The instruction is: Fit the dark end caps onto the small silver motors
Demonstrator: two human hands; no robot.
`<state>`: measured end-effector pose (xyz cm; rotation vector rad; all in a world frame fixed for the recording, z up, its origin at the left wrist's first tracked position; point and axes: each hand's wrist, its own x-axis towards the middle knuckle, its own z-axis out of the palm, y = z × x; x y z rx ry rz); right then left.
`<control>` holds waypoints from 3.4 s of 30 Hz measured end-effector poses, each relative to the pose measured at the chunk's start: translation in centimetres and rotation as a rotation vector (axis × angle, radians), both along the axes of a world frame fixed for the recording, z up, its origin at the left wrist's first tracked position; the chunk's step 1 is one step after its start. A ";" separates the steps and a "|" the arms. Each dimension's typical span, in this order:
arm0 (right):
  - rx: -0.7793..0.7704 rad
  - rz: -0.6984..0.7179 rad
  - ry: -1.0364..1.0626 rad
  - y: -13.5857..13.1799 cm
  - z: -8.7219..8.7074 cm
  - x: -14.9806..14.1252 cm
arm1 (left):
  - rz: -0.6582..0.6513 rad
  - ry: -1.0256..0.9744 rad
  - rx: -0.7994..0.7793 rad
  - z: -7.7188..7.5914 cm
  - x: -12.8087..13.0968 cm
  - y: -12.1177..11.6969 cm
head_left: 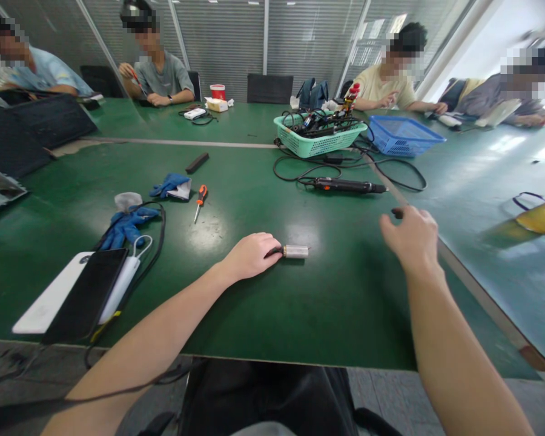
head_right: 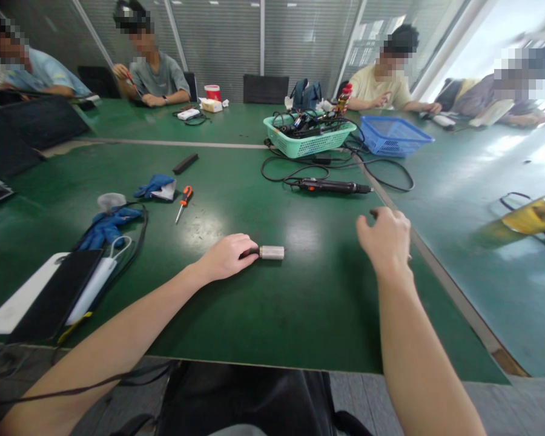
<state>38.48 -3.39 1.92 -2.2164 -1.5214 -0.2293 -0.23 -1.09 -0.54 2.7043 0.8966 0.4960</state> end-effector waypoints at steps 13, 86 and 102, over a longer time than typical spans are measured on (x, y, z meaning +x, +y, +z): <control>0.068 0.998 0.149 -1.6 -2.7 -16.7 | -0.004 -0.003 -0.004 0.1 0.2 0.0; 0.031 1.015 0.044 -1.7 -2.6 -15.7 | 0.089 0.004 0.053 0.3 0.3 -0.2; 0.036 1.064 0.035 -1.9 -2.5 -16.0 | -0.039 0.017 0.045 -0.4 0.2 0.2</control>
